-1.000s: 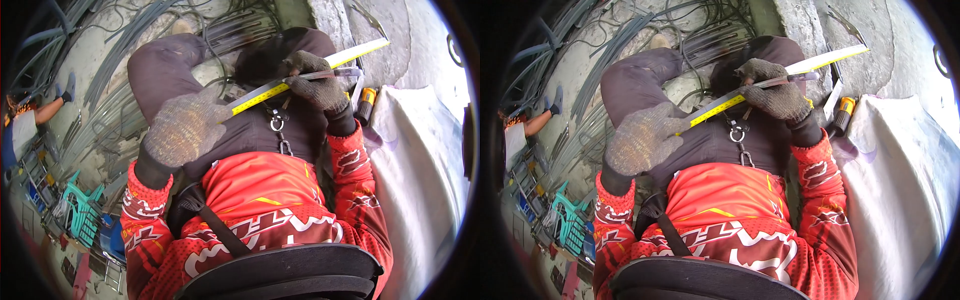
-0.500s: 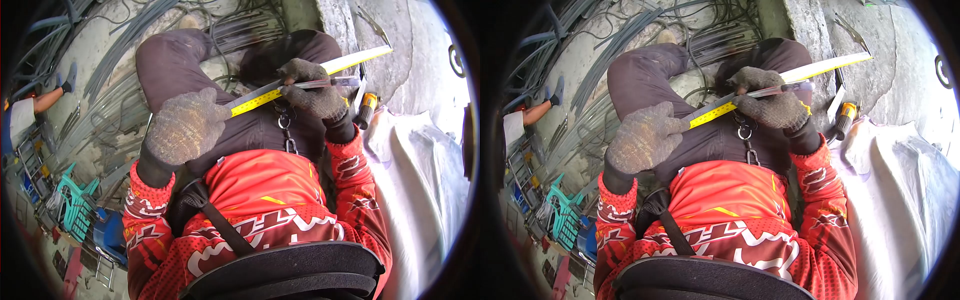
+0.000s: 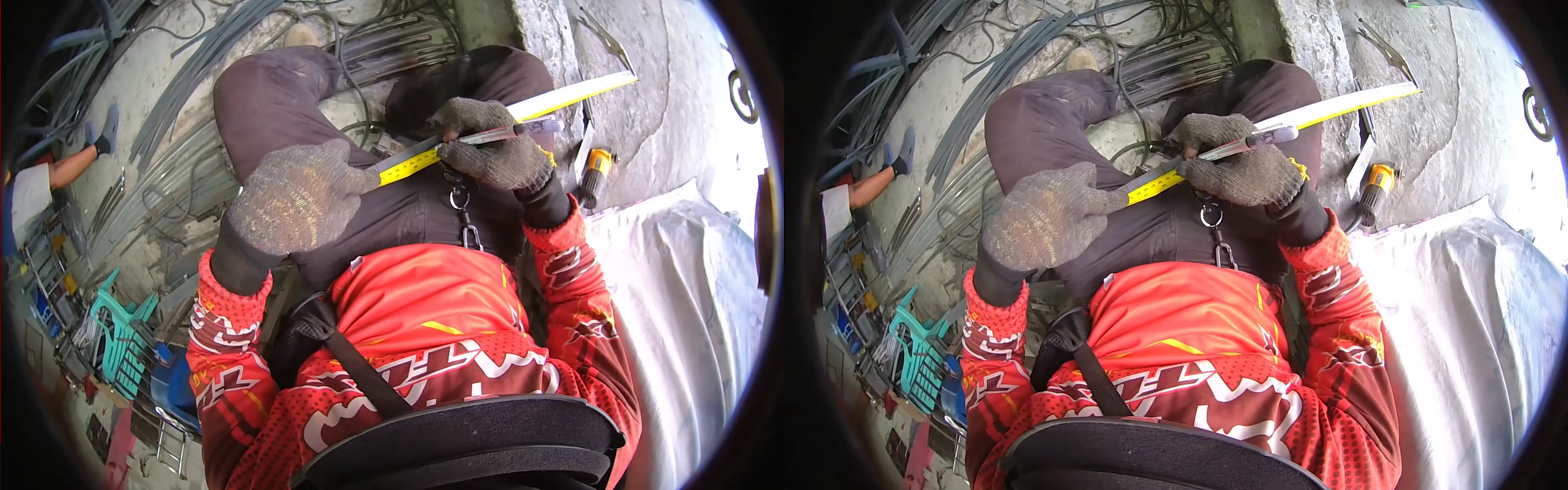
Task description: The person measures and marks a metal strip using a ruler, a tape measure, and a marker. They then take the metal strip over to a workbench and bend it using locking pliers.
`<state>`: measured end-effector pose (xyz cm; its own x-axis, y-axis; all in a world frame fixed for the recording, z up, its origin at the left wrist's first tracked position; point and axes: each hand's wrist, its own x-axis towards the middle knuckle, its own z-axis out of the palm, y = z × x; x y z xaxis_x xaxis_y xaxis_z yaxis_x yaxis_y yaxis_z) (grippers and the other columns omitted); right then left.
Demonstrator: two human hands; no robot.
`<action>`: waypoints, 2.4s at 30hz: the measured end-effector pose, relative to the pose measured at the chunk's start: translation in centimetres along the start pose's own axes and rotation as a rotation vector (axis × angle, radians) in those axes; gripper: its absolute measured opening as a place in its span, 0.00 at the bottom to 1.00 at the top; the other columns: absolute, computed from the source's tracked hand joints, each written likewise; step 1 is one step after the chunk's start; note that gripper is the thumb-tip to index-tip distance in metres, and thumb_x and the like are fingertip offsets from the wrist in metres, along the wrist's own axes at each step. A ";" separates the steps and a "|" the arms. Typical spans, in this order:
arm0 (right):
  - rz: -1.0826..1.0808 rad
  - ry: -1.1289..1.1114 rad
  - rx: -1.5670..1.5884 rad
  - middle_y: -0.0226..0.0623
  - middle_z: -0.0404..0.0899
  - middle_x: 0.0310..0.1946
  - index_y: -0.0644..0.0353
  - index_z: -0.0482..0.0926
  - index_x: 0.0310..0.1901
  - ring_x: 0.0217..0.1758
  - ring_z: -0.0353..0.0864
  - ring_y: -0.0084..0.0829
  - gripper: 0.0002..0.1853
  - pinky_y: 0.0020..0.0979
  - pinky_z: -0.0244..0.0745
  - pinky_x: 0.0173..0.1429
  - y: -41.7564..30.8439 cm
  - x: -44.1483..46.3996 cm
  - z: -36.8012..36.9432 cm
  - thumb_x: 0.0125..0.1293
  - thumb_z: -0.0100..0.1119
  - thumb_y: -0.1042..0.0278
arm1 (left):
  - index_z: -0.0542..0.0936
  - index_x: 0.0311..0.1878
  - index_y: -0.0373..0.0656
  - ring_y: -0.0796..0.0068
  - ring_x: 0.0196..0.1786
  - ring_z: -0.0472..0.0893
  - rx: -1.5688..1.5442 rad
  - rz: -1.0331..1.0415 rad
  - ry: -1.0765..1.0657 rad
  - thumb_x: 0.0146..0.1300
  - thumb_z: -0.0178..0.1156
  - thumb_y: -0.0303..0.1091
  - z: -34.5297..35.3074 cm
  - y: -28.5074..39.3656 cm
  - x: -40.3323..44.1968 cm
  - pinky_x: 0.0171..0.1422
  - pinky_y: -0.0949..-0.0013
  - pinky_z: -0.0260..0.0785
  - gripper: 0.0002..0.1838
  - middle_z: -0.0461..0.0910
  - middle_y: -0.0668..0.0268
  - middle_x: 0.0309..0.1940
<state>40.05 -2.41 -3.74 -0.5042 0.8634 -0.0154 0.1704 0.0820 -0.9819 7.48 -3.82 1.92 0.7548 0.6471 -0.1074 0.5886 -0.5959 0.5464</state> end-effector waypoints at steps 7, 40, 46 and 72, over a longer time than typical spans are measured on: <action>0.161 0.015 0.229 0.29 0.72 0.20 0.60 0.73 0.34 0.23 0.73 0.20 0.12 0.28 0.68 0.28 -0.3 -0.4 0.3 0.66 0.67 0.65 | 0.89 0.59 0.60 0.42 0.47 0.83 -0.085 -0.103 -0.209 0.62 0.68 0.39 -1.9 1.2 2.8 0.51 0.45 0.76 0.20 0.82 0.49 0.42; 0.165 -0.034 0.037 0.33 0.74 0.19 0.59 0.73 0.33 0.21 0.77 0.27 0.12 0.34 0.70 0.27 -0.7 0.0 0.1 0.65 0.67 0.63 | 0.90 0.56 0.56 0.43 0.44 0.83 -0.129 -0.094 -0.236 0.62 0.67 0.40 -1.7 0.7 3.3 0.49 0.45 0.75 0.18 0.80 0.51 0.40; 0.076 -0.013 0.016 0.31 0.75 0.20 0.59 0.73 0.32 0.21 0.75 0.22 0.12 0.31 0.69 0.26 0.1 0.1 0.3 0.65 0.66 0.65 | 0.89 0.57 0.56 0.44 0.46 0.83 -0.123 -0.119 -0.270 0.63 0.66 0.41 -1.7 0.7 3.3 0.51 0.45 0.75 0.18 0.81 0.51 0.42; 0.151 -0.002 0.121 0.33 0.74 0.32 0.64 0.75 0.35 0.35 0.76 0.23 0.13 0.29 0.74 0.39 0.2 -0.2 0.0 0.64 0.70 0.66 | 0.90 0.57 0.56 0.45 0.41 0.81 0.036 -0.228 -0.288 0.61 0.67 0.38 -4.8 2.6 -0.3 0.47 0.44 0.73 0.19 0.77 0.53 0.37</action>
<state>40.21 -2.56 -3.98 -0.4826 0.8602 -0.1650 0.1413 -0.1095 -0.9839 7.39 -3.35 7.37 0.6503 0.6078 -0.4557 0.7573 -0.4713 0.4520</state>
